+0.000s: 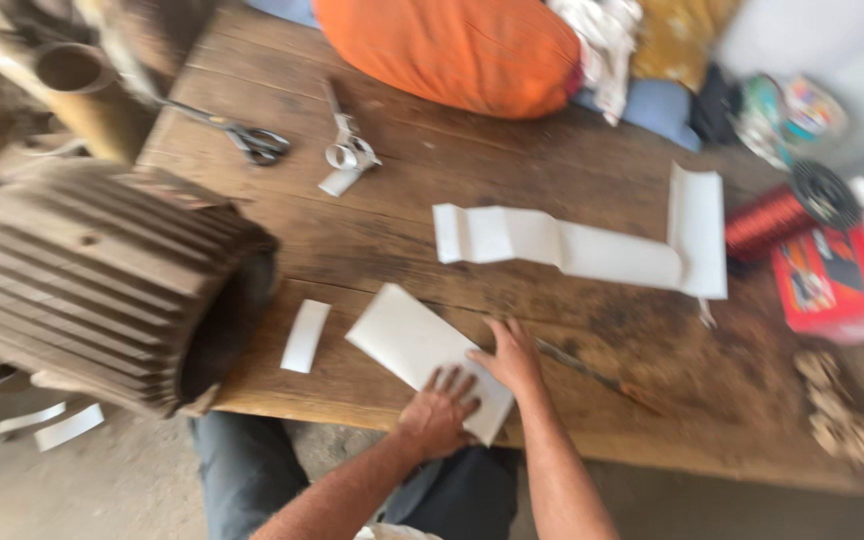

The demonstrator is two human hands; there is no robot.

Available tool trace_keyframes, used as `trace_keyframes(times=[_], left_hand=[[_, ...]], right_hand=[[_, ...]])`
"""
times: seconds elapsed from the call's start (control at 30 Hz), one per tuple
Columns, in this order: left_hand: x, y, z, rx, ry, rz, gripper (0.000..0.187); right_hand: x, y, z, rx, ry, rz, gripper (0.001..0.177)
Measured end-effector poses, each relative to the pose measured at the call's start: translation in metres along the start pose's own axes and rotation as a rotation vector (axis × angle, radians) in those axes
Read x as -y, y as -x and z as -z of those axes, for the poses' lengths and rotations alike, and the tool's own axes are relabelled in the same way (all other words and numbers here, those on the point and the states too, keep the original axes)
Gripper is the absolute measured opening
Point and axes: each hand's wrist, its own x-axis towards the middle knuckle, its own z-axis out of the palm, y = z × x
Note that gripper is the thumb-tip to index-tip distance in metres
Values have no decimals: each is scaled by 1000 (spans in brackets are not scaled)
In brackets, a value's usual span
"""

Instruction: The person folds a long strip of white paper on a wooden table and uses a knife to cut it into smaller rectangular pieces. The person repeatedly folds and cuts the paper, stacking the cut pieces on the table.

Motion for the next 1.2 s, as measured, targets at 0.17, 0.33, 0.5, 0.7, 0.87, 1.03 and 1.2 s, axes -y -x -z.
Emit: trace_keyframes(times=[0.17, 0.33, 0.5, 0.7, 0.87, 1.03, 1.2], left_hand=[[13, 46, 26, 134, 104, 148, 76], [7, 61, 39, 155, 19, 218, 94], [20, 76, 31, 180, -16, 149, 36], [60, 94, 44, 116, -7, 105, 19], [96, 93, 74, 135, -83, 187, 32], [87, 79, 101, 335, -92, 301, 34], [72, 75, 86, 293, 27, 365, 58]], right_hand=[[23, 23, -32, 16, -17, -118, 76], [41, 64, -67, -30, -169, -131, 46], [36, 72, -61, 57, -234, -144, 35], [9, 14, -33, -185, -10, -112, 88], [23, -12, -29, -27, 207, -202, 115], [51, 2, -27, -6, 189, -474, 113], [27, 30, -31, -369, -131, -250, 95]])
